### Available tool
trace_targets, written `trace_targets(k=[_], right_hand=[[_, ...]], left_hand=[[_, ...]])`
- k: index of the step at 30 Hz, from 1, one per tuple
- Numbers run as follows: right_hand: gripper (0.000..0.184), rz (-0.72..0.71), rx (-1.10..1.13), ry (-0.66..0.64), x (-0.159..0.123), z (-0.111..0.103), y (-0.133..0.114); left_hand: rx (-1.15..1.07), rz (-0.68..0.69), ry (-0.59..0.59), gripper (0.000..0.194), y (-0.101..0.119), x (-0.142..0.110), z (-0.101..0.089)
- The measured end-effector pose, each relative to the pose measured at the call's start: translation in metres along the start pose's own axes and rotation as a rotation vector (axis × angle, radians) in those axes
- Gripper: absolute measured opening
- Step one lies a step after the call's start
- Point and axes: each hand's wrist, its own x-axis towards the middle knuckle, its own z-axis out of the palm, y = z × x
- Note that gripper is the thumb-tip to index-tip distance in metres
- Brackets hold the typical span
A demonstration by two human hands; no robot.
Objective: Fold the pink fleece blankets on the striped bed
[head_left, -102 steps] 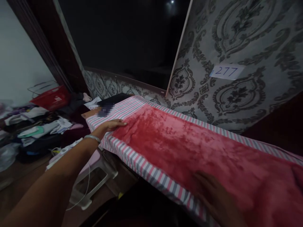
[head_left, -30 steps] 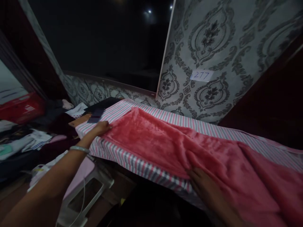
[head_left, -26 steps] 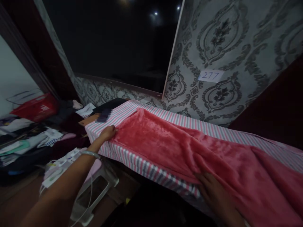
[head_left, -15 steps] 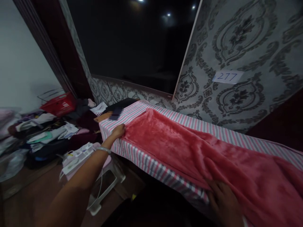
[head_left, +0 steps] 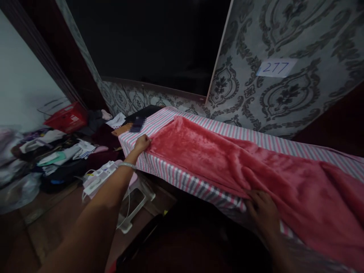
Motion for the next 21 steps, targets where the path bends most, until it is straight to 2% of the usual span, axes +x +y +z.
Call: trace_targets(k=[4, 9, 12, 14, 17, 19, 21], right_hand=[[0.020, -0.014, 0.022, 0.017, 0.002, -0.003, 0.000], [0.026, 0.088, 0.050, -0.102, -0.002, 0.001, -0.002], [0.029, 0.190, 0.060, -0.154, -0.001, 0.004, -0.008], [0.029, 0.235, 0.054, -0.164, 0.000, 0.005, -0.013], [0.030, 0.273, 0.051, -0.159, 0.002, 0.005, -0.019], [0.032, 0.292, 0.084, -0.173, 0.003, 0.001, -0.020], [0.032, 0.299, 0.156, -0.234, 0.007, -0.010, -0.019]], left_hand=[[0.034, -0.007, 0.014, 0.017, 0.003, -0.004, -0.001], [0.110, 0.008, 0.013, 0.028, 0.012, -0.012, -0.007], [0.157, 0.074, 0.070, 0.041, 0.032, -0.010, -0.014], [0.164, 0.198, 0.122, 0.049, 0.054, -0.010, -0.013], [0.156, 0.413, 0.117, 0.056, 0.092, -0.016, 0.007], [0.187, 0.448, 0.073, 0.063, 0.110, -0.022, 0.027], [0.239, 0.418, 0.027, 0.066, 0.118, -0.026, 0.047]])
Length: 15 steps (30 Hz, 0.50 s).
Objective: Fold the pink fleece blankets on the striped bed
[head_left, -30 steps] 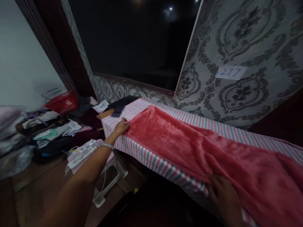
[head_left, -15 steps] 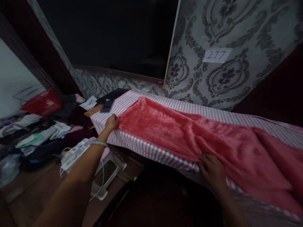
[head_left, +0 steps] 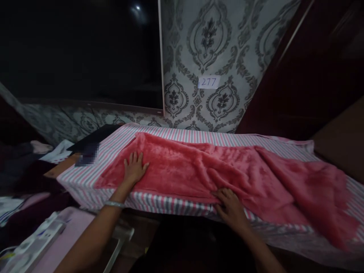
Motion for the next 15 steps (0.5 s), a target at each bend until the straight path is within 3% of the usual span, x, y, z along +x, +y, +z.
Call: trace_targets(k=[3, 7, 10, 15], right_hand=[[0.031, -0.003, 0.115, -0.148, 0.014, -0.026, -0.001], [0.032, 0.004, 0.141, -0.049, 0.065, -0.053, 0.000], [0.029, 0.006, 0.058, -0.027, 0.119, -0.053, 0.008], [0.031, 0.109, -0.156, -0.172, 0.194, -0.031, 0.029]], left_hand=[[0.038, -0.015, -0.033, 0.067, 0.002, 0.000, 0.019], [0.055, -0.012, -0.033, 0.069, -0.005, 0.002, 0.023], [0.051, -0.016, -0.056, 0.069, -0.005, 0.002, 0.019], [0.034, -0.011, -0.028, 0.068, -0.005, 0.002, 0.019]])
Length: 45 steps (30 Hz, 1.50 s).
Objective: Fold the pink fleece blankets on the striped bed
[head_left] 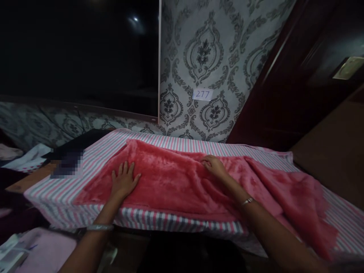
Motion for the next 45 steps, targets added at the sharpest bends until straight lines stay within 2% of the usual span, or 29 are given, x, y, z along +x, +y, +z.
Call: trace_targets(k=[5, 11, 14, 18, 20, 24, 29, 31, 36, 39, 42, 45], right_hand=[[0.039, 0.083, -0.183, -0.094, 0.042, 0.018, 0.011], [0.024, 0.165, -0.280, -0.209, 0.061, 0.038, 0.017], [0.027, 0.187, -0.321, -0.209, 0.072, 0.036, 0.020], [0.035, 0.200, -0.320, -0.173, 0.097, 0.022, 0.029], [0.032, 0.185, -0.290, -0.202, 0.104, 0.020, 0.032], [0.021, 0.144, -0.249, -0.296, 0.093, 0.032, 0.026], [0.023, 0.121, -0.280, -0.244, 0.071, 0.044, 0.011], [0.027, 0.142, -0.289, -0.203, 0.079, 0.038, 0.011], [0.042, 0.235, -0.302, -0.087, 0.120, 0.022, 0.025], [0.036, 0.232, -0.293, -0.109, 0.129, 0.033, 0.036], [0.028, 0.234, -0.277, -0.167, 0.124, 0.055, 0.047], [0.030, 0.242, -0.261, -0.187, 0.120, 0.066, 0.056]], left_hand=[[0.012, 0.015, 0.021, 0.068, -0.002, 0.002, 0.005], [0.008, 0.004, -0.002, 0.069, -0.003, 0.003, 0.007], [0.007, 0.005, 0.015, 0.069, -0.004, 0.003, 0.010], [0.019, 0.013, 0.028, 0.069, -0.007, 0.004, 0.015], [0.022, 0.013, 0.034, 0.069, -0.009, 0.005, 0.017], [0.026, 0.015, 0.021, 0.071, -0.010, 0.006, 0.018], [0.005, 0.024, 0.033, 0.072, -0.010, 0.006, 0.019], [-0.001, 0.028, 0.047, 0.071, -0.011, 0.005, 0.021], [0.047, 0.021, 0.029, 0.071, -0.012, 0.005, 0.022], [0.052, 0.007, 0.030, 0.071, -0.010, 0.004, 0.019], [0.038, 0.007, 0.041, 0.069, -0.008, 0.002, 0.015], [0.030, 0.019, 0.052, 0.068, -0.007, 0.000, 0.012]])
